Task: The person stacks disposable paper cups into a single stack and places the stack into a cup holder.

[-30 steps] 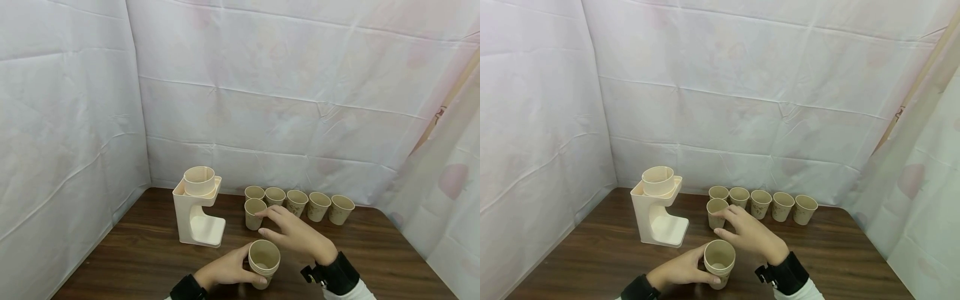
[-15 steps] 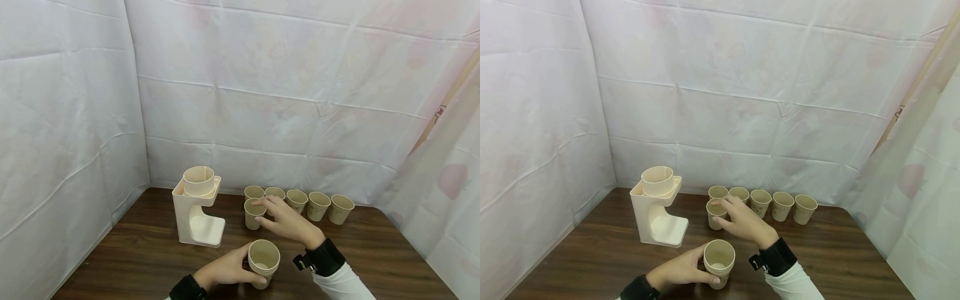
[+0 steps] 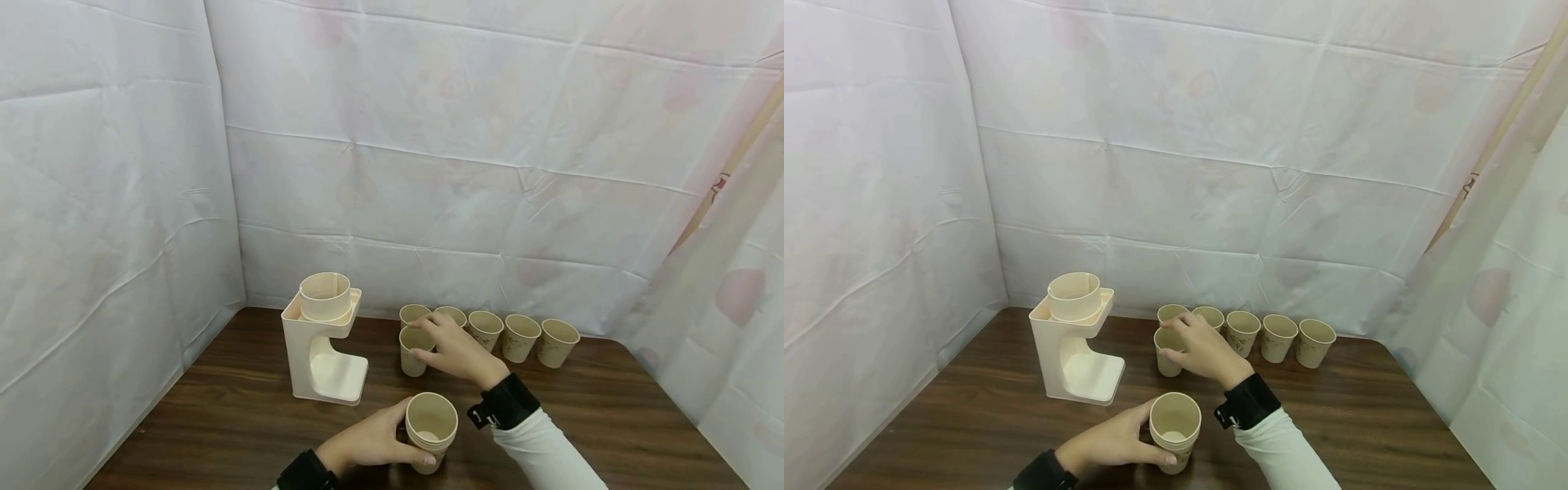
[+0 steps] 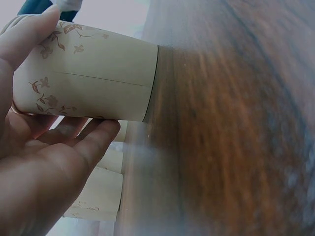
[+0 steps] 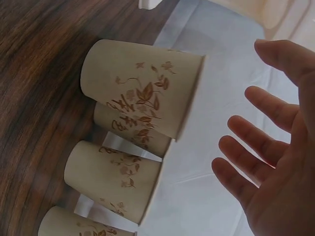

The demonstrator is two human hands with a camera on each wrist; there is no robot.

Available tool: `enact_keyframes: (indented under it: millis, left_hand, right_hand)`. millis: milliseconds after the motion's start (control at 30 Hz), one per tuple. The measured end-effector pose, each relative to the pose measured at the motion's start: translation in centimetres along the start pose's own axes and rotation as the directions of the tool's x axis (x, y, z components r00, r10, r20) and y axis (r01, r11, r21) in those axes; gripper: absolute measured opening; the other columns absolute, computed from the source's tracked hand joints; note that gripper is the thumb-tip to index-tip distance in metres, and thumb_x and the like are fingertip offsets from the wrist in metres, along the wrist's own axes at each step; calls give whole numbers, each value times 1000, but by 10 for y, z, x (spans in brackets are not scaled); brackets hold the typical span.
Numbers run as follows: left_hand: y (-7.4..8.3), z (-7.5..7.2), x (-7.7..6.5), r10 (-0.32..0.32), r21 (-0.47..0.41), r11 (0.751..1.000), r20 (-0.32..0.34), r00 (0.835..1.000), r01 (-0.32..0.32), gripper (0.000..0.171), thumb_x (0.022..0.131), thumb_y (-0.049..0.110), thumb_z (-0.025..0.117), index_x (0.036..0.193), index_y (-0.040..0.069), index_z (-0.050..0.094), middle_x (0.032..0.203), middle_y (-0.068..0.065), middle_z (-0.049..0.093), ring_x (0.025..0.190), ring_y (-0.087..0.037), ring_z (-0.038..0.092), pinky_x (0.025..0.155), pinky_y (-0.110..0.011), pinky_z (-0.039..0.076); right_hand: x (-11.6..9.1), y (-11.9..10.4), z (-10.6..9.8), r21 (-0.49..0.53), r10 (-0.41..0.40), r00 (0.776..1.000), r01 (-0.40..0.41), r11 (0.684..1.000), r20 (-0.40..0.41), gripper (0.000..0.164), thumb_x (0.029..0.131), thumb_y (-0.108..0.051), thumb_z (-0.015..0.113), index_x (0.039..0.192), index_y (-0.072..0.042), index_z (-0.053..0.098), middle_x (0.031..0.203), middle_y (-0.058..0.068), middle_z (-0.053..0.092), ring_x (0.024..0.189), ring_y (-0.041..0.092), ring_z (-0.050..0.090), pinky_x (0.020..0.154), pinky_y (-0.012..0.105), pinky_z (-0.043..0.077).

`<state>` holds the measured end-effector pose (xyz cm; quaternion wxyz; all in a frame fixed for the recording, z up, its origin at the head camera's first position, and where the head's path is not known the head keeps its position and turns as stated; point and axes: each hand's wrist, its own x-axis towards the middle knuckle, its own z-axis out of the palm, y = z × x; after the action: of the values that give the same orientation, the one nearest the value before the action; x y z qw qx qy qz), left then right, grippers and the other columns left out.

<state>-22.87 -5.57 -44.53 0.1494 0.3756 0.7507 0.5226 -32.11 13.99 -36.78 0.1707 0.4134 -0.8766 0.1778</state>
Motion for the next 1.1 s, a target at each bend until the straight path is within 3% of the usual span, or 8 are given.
enact_keyframes:
  millis: [267, 467, 1100]
  left_hand:
    - [0, 0, -1, -10, 1, 1000, -5, 1000, 10, 71, 79, 35, 74, 138, 32, 34, 125, 6, 55, 114, -12, 49, 96, -33, 42]
    - [0, 0, 0, -10, -22, 1000, -3, 1000, 10, 71, 79, 34, 74, 138, 31, 34, 126, 5, 55, 114, -13, 49, 95, -32, 43]
    - [-1, -1, 0, -11, 2, 1000, 3, 1000, 11, 70, 80, 35, 73, 138, 31, 33, 127, 6, 53, 115, -12, 48, 98, -33, 41]
  right_hand:
    - [7, 8, 14, -80, 105, 993, -100, 992, 61, 53, 85, -47, 63, 126, -15, 55, 124, 11, 51, 112, 26, 44, 87, 46, 47]
    - [12, 9, 20, -131, 139, 988, -130, 983, 64, 56, 85, -51, 62, 129, -17, 53, 127, 12, 50, 113, 29, 44, 87, 49, 47]
    - [16, 8, 29, -113, 201, 969, -186, 976, 143, 55, 87, -49, 59, 131, -16, 53, 128, 13, 51, 112, 28, 43, 88, 48, 47]
